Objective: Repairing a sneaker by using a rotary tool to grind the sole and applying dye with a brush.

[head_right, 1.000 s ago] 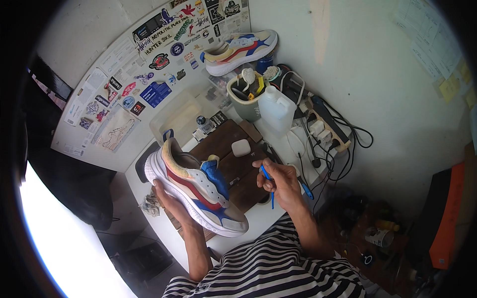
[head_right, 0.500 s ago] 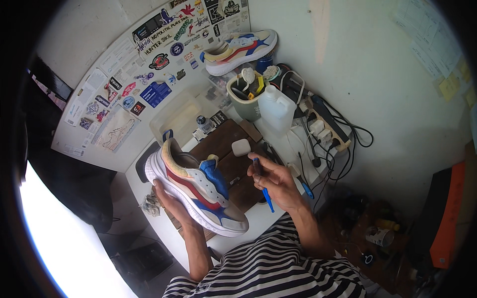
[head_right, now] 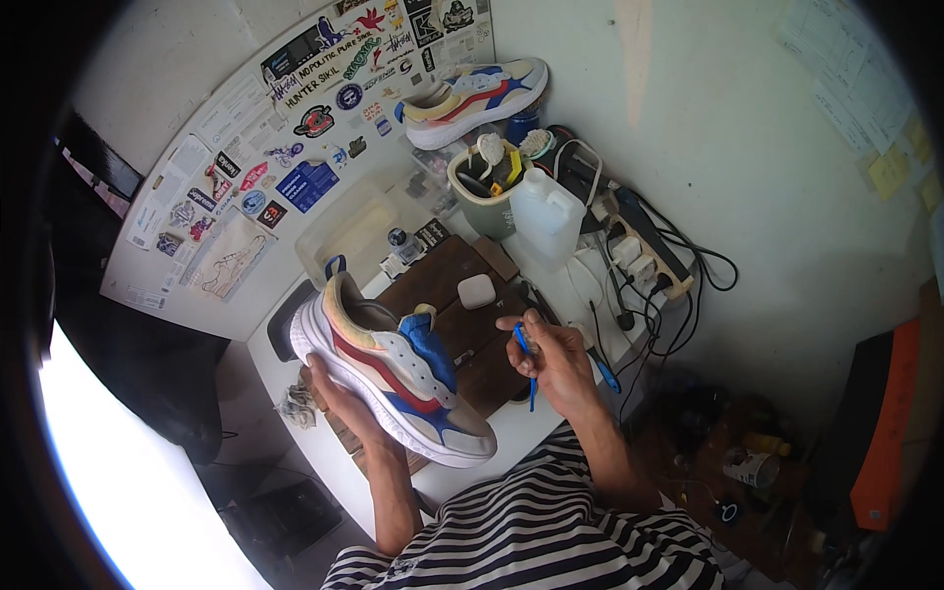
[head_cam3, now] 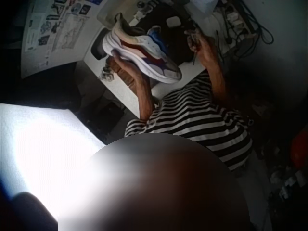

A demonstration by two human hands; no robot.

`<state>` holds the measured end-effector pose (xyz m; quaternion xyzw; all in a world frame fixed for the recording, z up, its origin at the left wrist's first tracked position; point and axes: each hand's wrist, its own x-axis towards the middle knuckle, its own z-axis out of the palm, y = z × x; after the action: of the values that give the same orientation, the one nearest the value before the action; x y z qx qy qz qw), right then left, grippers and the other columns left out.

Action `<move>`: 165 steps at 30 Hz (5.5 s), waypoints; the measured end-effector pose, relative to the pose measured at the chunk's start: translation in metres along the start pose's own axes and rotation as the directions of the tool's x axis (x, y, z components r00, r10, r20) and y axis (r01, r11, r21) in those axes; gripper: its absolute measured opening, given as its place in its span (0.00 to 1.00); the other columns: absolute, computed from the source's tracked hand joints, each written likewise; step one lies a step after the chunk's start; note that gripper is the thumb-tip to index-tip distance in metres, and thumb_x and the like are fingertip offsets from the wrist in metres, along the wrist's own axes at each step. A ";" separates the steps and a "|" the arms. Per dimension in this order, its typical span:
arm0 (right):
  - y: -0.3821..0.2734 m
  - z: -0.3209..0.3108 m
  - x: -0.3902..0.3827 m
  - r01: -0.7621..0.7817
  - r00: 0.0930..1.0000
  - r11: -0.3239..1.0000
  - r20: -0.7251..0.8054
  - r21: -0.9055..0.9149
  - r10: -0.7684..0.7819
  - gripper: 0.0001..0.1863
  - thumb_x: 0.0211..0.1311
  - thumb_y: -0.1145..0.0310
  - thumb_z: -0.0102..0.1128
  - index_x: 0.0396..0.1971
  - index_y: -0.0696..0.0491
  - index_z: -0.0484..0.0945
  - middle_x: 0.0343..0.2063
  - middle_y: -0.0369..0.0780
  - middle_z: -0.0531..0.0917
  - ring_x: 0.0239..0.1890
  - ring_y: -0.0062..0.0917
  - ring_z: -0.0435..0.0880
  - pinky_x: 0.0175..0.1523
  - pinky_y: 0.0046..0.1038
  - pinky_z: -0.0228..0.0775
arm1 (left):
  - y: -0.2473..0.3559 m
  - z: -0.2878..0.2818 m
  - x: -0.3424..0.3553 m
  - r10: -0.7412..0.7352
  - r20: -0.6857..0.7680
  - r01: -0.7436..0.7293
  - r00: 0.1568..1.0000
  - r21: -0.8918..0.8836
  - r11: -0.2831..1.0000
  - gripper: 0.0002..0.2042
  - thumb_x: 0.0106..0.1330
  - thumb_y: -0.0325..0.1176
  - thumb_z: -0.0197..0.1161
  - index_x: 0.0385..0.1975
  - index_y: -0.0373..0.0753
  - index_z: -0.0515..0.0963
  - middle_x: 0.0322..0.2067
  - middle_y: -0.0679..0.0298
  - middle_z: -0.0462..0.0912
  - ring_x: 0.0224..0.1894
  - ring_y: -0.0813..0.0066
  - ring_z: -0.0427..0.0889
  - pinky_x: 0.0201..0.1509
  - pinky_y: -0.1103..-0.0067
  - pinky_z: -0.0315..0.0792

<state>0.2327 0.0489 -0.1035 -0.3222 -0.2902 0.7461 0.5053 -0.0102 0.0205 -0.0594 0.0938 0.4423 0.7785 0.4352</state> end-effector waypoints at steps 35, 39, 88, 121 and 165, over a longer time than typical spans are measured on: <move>-0.013 0.018 -0.007 0.138 0.990 0.980 0.060 -0.144 -0.131 0.26 0.82 0.68 0.55 0.75 0.58 0.67 0.37 0.37 0.80 0.36 0.14 0.73 0.35 0.18 0.67 | -0.017 -0.024 0.031 0.223 -0.100 -0.226 0.970 -0.013 0.974 0.35 0.81 0.63 0.44 0.73 0.40 0.63 0.67 0.56 0.74 0.66 0.61 0.78 0.73 0.66 0.72; -0.021 0.015 -0.013 0.078 0.996 0.903 -0.003 -0.422 -0.087 0.25 0.84 0.60 0.53 0.73 0.53 0.72 0.25 0.32 0.77 0.27 0.13 0.69 0.31 0.18 0.61 | -0.015 -0.022 0.026 0.240 -0.180 -0.246 0.954 -0.008 0.969 0.37 0.80 0.65 0.43 0.75 0.40 0.59 0.70 0.55 0.69 0.70 0.61 0.73 0.77 0.65 0.67; 0.032 0.007 -0.044 0.385 0.830 0.101 0.297 -0.917 -0.472 0.24 0.62 0.81 0.68 0.59 0.53 0.83 0.41 0.45 0.83 0.36 0.37 0.87 0.38 0.35 0.85 | -0.016 -0.055 0.031 0.360 -0.286 -0.405 0.888 -0.115 0.907 0.38 0.79 0.64 0.38 0.77 0.38 0.58 0.73 0.55 0.67 0.73 0.59 0.69 0.79 0.62 0.64; -0.050 0.040 -0.038 0.729 0.652 0.032 0.678 -0.684 -0.339 0.23 0.54 0.77 0.76 0.52 0.46 0.90 0.36 0.35 0.84 0.30 0.21 0.82 0.28 0.23 0.78 | -0.041 -0.004 0.000 -0.389 0.598 0.613 0.701 -0.225 0.758 0.37 0.76 0.56 0.61 0.74 0.35 0.63 0.57 0.45 0.77 0.53 0.56 0.84 0.57 0.63 0.85; -0.041 0.031 -0.012 0.730 0.643 0.126 0.614 -0.671 -0.459 0.21 0.59 0.82 0.72 0.52 0.48 0.91 0.33 0.38 0.74 0.30 0.22 0.76 0.31 0.28 0.72 | -0.031 -0.044 -0.045 -0.573 0.579 0.708 0.579 -0.010 0.706 0.32 0.79 0.56 0.56 0.71 0.36 0.69 0.54 0.50 0.84 0.51 0.59 0.87 0.56 0.65 0.86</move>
<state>0.2356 0.0472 -0.0507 -0.2899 -0.8010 0.2375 0.4669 0.0124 -0.0329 -0.0986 0.0862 0.2078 0.5544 0.8013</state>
